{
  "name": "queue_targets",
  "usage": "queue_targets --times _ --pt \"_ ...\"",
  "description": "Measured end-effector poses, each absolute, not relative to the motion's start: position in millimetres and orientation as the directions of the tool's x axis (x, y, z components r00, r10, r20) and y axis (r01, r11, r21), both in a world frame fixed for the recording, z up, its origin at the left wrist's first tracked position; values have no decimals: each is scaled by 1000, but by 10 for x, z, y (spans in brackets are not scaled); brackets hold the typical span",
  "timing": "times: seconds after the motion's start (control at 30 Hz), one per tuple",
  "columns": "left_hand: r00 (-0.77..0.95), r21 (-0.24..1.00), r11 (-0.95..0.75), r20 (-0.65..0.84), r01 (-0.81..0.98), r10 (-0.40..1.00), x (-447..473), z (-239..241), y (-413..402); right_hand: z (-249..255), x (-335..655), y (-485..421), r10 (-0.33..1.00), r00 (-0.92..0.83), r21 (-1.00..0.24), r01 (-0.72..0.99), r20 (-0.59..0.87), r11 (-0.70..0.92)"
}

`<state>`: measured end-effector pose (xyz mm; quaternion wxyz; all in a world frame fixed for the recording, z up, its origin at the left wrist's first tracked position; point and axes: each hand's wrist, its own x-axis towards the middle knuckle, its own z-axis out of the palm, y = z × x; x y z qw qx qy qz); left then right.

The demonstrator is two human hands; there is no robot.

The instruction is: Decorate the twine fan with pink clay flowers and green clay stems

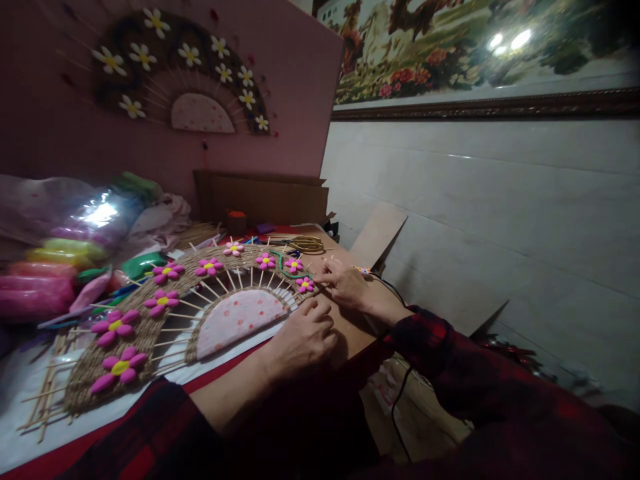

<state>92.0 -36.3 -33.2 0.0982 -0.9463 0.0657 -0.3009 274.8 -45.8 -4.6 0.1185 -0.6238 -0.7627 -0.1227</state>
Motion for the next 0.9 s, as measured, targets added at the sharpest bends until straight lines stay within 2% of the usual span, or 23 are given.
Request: queue_targets --times 0.2,0.4,0.63,0.9 --pt "821 -227 -972 543 -62 -179 927 -350 -359 -7 2776 -505 916 -163 19 986 367 168" --pt "824 -229 -972 539 -56 -175 941 -387 -342 -43 2760 -497 934 -192 43 981 302 188" --pt "831 -213 -975 530 -61 -168 917 -340 -366 -46 2793 -440 898 -194 26 979 394 201" --pt "840 -250 -967 515 -45 -172 922 -347 -365 -46 2782 -393 896 -243 46 969 371 244"
